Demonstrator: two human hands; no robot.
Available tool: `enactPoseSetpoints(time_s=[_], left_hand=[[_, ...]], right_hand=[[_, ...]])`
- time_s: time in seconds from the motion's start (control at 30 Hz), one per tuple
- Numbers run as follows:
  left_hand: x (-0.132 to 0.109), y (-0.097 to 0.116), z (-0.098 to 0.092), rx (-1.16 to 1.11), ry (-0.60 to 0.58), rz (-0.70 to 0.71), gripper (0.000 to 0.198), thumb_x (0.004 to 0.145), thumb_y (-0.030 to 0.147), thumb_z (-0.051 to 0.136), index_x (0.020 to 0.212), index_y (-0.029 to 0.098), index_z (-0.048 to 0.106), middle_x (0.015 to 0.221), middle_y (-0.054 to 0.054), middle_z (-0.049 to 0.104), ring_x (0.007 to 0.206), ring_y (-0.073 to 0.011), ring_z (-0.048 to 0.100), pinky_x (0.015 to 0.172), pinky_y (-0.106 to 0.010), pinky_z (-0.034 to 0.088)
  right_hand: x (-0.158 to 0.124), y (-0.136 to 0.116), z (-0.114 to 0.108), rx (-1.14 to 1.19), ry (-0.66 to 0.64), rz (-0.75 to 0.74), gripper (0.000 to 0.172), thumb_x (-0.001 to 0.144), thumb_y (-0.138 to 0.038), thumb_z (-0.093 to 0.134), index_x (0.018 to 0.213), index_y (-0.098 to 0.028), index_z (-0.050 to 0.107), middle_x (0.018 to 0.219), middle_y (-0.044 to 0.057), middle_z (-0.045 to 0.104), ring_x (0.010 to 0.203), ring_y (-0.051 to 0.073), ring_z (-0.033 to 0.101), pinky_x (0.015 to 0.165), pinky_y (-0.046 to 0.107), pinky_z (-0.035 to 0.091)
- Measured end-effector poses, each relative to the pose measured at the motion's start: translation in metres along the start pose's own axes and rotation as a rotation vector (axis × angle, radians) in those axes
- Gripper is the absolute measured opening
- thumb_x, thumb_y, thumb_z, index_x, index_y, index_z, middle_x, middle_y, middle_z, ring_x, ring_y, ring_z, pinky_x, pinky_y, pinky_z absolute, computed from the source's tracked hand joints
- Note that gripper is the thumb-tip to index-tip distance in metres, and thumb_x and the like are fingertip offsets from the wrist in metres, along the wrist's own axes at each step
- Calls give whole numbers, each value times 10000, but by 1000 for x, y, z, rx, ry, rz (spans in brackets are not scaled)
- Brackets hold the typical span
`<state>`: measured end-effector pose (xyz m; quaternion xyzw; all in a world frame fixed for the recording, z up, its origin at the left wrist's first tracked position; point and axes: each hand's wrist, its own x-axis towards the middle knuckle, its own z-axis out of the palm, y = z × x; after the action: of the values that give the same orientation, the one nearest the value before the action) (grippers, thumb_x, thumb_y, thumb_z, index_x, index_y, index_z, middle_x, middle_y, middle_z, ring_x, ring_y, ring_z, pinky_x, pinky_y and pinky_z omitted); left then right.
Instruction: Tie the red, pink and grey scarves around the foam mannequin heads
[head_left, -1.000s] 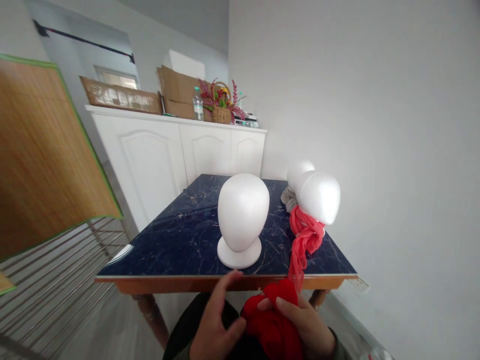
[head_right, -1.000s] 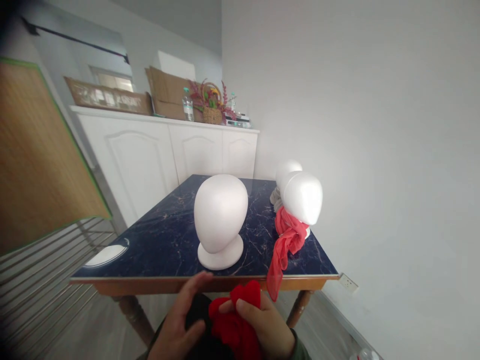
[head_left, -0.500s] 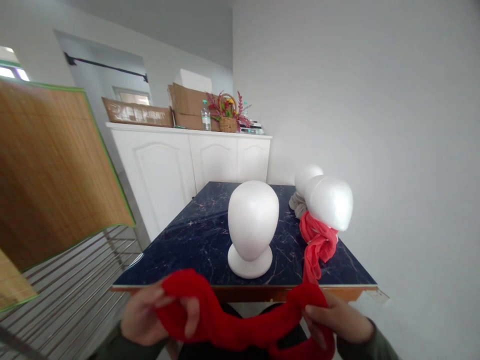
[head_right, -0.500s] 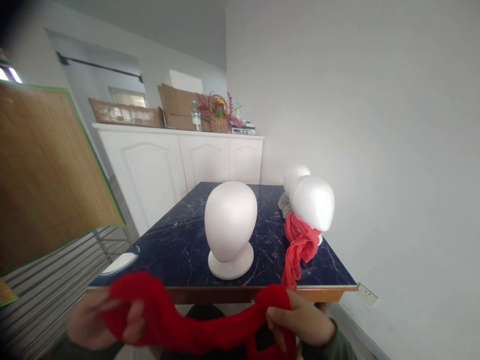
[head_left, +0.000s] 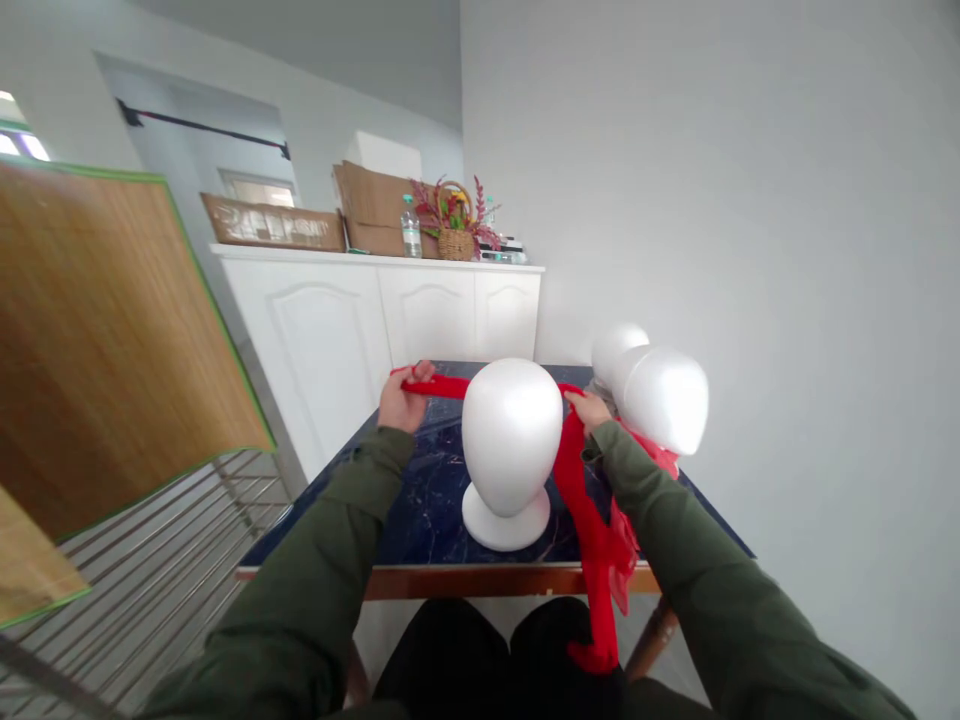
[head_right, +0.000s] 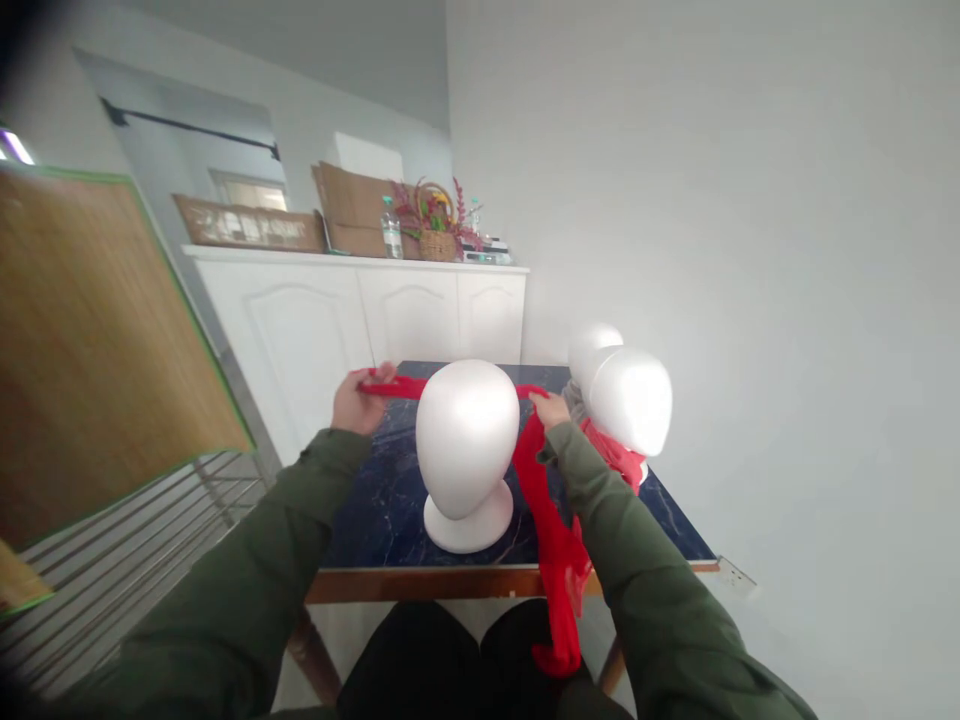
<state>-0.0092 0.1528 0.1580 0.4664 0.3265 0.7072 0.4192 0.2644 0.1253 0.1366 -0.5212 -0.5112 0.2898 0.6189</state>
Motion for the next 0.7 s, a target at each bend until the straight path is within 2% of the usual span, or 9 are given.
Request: enactPoseSetpoints(time_s=[0.03,0.1,0.2,0.27,0.37,0.47,0.57,0.63,0.7], left_hand=[[-12,-15,-7,-1,-27,-31,266,818,251,349,593,153,453,550,42,578,677,-92,612,758,-260,490],[-41,-40,-25,5,-87,-92,226,788,309,422,660,141,506,384,87,420,411,-67,475,603,-249,490],[-87,-65,-52,38,-282,-232,301,771,407,496,850,124,563,349,95,399,350,-75,395,540,-242,451],[-115,-73,-65,127,-387,-327,361,792,475,468,847,132,567,343,74,425,358,-94,409,536,-246,436],[-148,-70,-71,414,-513,-343,423,809,524,420,704,147,580,440,9,525,451,-128,484,548,-256,427],[-173,-59,-66,706,-692,-194,411,834,459,405,626,167,606,656,-40,623,661,-166,557,716,-281,449],[-191,-56,-56,725,-818,-67,354,856,331,341,843,190,666,930,-61,658,907,-198,570,885,-304,426],[-199,-61,-48,703,-848,-2,345,826,241,341,983,200,645,1048,-65,637,1014,-205,546,966,-320,387],[-205,-70,-39,735,-869,43,369,779,163,359,1032,209,624,1065,-63,628,1074,-209,516,1022,-343,337]], right_hand=[[-8,19,0,-48,-18,21,148,684,-283,581,626,-148,560,483,-49,510,478,97,496,498,226,405],[-29,52,-3,-150,-53,66,108,636,-243,615,633,-139,586,533,-16,571,537,134,543,555,265,439],[-63,90,-11,-277,-73,89,175,588,-196,647,745,-125,616,721,54,647,704,197,600,701,334,461],[-82,104,-17,-333,-68,81,278,602,-194,642,867,-119,608,869,94,648,839,224,598,807,362,437],[-105,116,-25,-547,-49,-37,375,677,-258,609,1018,-112,559,1019,133,605,985,253,555,894,387,393],[-122,122,-31,-851,-45,-160,430,736,-315,579,1105,-103,525,1098,165,575,1066,286,510,918,405,367],[-133,119,-35,-956,-116,-125,317,776,-262,534,1057,-120,566,1043,160,605,1013,275,539,875,373,383],[-139,111,-34,-897,-169,-74,220,796,-237,495,963,-137,599,938,130,636,900,244,580,809,341,404],[-146,100,-29,-750,-198,-24,194,801,-267,490,895,-145,608,839,96,651,790,220,596,738,322,420]])
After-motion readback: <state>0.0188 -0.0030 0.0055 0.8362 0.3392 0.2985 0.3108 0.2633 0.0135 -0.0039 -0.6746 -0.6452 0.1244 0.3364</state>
